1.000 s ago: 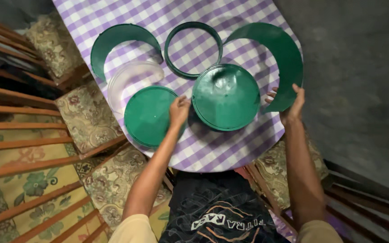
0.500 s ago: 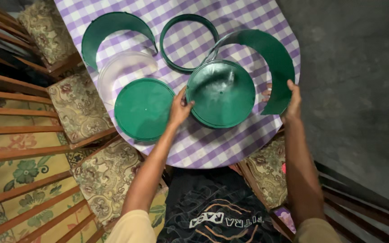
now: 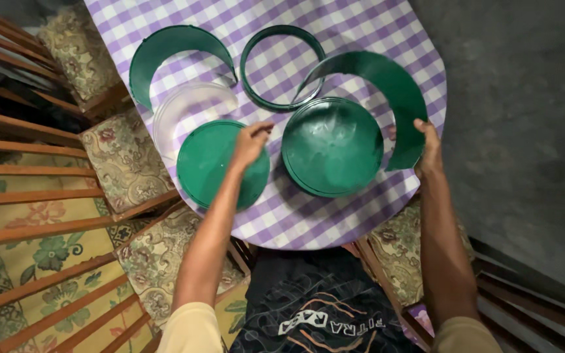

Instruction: The person assembles a green plastic bucket by hand. They fit a clear plastic insert into the bucket body, then attach the green lid and a green rim to complete the assembly.

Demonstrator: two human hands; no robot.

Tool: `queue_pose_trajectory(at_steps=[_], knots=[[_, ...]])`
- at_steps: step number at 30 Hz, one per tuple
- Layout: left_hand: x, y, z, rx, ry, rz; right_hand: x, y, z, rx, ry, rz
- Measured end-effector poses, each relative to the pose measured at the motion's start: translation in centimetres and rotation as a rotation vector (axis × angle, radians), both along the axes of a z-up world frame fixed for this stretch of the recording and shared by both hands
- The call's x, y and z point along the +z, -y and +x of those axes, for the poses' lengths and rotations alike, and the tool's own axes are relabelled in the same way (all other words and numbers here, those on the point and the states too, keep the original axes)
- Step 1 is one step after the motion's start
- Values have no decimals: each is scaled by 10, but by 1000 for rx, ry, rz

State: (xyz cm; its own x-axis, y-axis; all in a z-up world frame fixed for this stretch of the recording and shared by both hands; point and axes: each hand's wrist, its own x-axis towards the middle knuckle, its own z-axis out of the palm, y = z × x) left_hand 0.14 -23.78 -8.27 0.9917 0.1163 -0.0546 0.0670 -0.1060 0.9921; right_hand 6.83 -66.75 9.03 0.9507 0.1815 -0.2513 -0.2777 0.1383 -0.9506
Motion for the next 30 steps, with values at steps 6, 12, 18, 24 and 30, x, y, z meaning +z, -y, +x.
queue_pose_trajectory(at_steps=[6,12,18,24,30], knots=[[78,-13,28,-111,-48,-380,20,-20,5,54,53,-145],[127,12,21,-213,-167,-145,25,-34,7,97,100,-231],[104,12,21,-231,-236,-312,22,-33,15,133,76,-238],[60,14,29,-189,-172,-346,19,-36,25,154,67,-236],[39,18,33,-102,-144,-375,9,-34,30,161,108,-265]])
